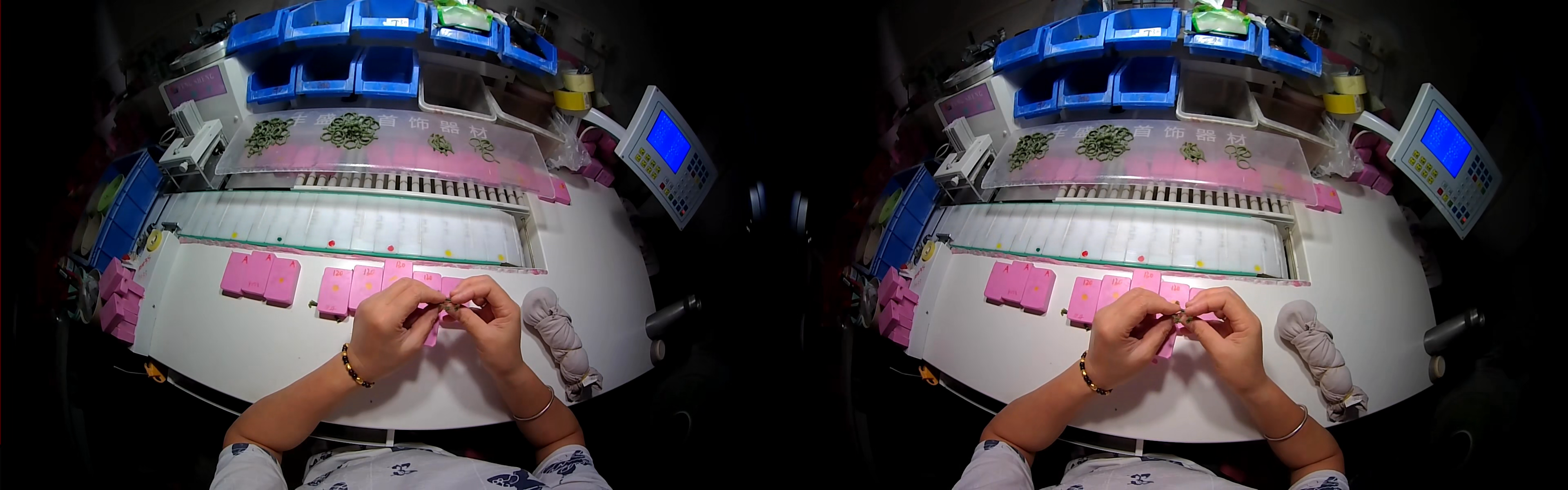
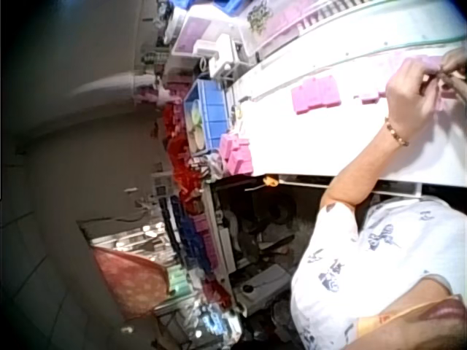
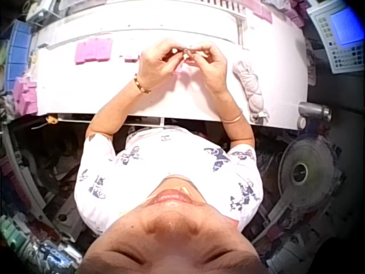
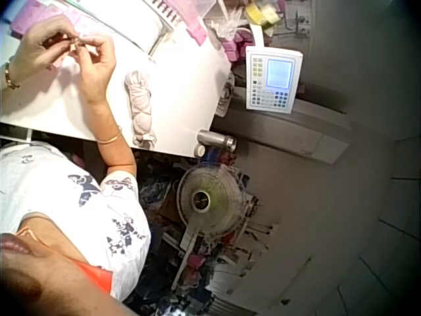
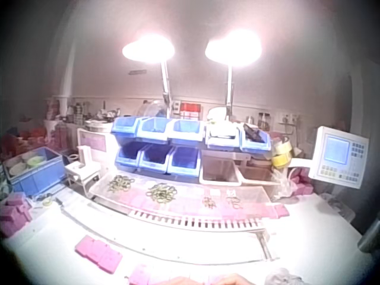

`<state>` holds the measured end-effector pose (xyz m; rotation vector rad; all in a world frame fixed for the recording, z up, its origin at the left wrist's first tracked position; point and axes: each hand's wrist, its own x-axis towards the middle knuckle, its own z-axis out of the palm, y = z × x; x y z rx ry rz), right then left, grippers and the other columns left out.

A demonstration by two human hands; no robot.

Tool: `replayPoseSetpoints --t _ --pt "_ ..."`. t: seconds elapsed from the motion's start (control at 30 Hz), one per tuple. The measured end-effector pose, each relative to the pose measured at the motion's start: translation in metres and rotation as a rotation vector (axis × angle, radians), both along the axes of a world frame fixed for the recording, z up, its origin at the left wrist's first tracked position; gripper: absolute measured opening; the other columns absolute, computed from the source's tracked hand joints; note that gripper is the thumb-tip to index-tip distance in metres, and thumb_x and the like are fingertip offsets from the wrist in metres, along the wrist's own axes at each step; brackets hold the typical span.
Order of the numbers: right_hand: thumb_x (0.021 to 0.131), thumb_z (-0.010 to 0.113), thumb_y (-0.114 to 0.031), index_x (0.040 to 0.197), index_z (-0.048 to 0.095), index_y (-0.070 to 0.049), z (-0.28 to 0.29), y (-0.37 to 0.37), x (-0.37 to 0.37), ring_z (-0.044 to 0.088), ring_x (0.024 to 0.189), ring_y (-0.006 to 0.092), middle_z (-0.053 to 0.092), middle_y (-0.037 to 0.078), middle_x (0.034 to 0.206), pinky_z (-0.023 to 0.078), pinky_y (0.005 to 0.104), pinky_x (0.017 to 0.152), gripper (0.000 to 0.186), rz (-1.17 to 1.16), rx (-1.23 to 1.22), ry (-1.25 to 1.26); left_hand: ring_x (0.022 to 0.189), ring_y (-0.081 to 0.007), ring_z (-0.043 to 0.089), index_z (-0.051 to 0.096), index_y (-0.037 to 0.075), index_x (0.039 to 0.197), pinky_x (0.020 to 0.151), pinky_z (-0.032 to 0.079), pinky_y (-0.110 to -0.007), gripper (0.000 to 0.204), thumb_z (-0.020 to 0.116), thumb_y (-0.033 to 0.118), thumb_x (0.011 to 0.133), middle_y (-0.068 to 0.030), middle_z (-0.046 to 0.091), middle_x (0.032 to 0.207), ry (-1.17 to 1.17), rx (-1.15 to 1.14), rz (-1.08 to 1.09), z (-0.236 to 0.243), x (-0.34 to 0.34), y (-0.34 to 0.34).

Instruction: The person picks up a small pink wax block, inserts a metal wick through a central hole, and places the completed item back on the workspace before repeating the process with another wax block.

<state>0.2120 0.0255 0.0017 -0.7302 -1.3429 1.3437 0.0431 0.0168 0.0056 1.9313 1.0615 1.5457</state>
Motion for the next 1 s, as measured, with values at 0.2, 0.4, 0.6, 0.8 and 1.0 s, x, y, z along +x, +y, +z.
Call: replayPoseSetpoints --t 0.2,0.4,0.6,0.8,1.0 --pt "0.083 0.055 0.014 0.096 0.058 0.002 -0.001 -0.001 0.0 0.06 0.095 0.0149 0.052 0.008 0.103 0.059 0.0295 0.081 0.018 -0.009 0.008 -0.006 0.066 -0.019 0.065 0.064 0.002 0.088 0.055 0.052 -0.028 0.014 0.068 -0.004 0.076 -0.0087 0.064 0.081 -0.041 -0.064 -0.021 -0.001 0.0 0.0" --pt "0.084 0.057 0.013 0.097 0.057 0.002 0.001 -0.002 0.0 0.06 0.094 0.0148 0.052 0.008 0.102 0.059 0.0302 0.082 0.017 0.0 0.008 0.002 0.066 -0.0122 0.064 0.065 0.0 0.093 0.058 0.051 -0.024 0.013 0.066 -0.003 0.08 -0.0081 0.064 0.084 -0.133 -0.223 -0.086 -0.009 -0.003 0.0" --pt "0.082 0.058 0.014 0.098 0.057 0.003 -0.002 -0.001 0.0 0.059 0.094 0.0157 0.052 0.009 0.102 0.058 0.0307 0.083 0.018 0.016 0.023 0.014 0.068 -0.0105 0.063 0.065 0.0 0.094 0.061 0.051 -0.023 0.012 0.066 -0.001 0.082 -0.0074 0.064 0.085 -0.217 -0.311 -0.128 -0.011 -0.002 0.001" --pt "0.081 0.06 0.014 0.097 0.058 0.002 -0.004 0.0 0.0 0.059 0.093 0.0144 0.053 0.008 0.1 0.058 0.0279 0.081 0.02 0.015 0.061 -0.018 0.072 -0.0111 0.064 0.065 0.0 0.095 0.064 0.052 -0.023 0.011 0.065 0.0 0.083 -0.0078 0.066 0.087 -0.266 -0.378 -0.155 -0.007 -0.003 0.001" --pt "0.079 0.063 0.012 0.094 0.06 0.002 -0.003 -0.001 0.0 0.059 0.092 0.0136 0.054 0.007 0.1 0.057 0.0263 0.08 0.019 0.016 0.068 -0.071 0.074 -0.0095 0.064 0.064 -0.001 0.097 0.066 0.052 -0.022 0.013 0.063 -0.001 0.084 -0.0066 0.067 0.086 -0.237 -0.396 -0.153 -0.008 -0.004 0.002"
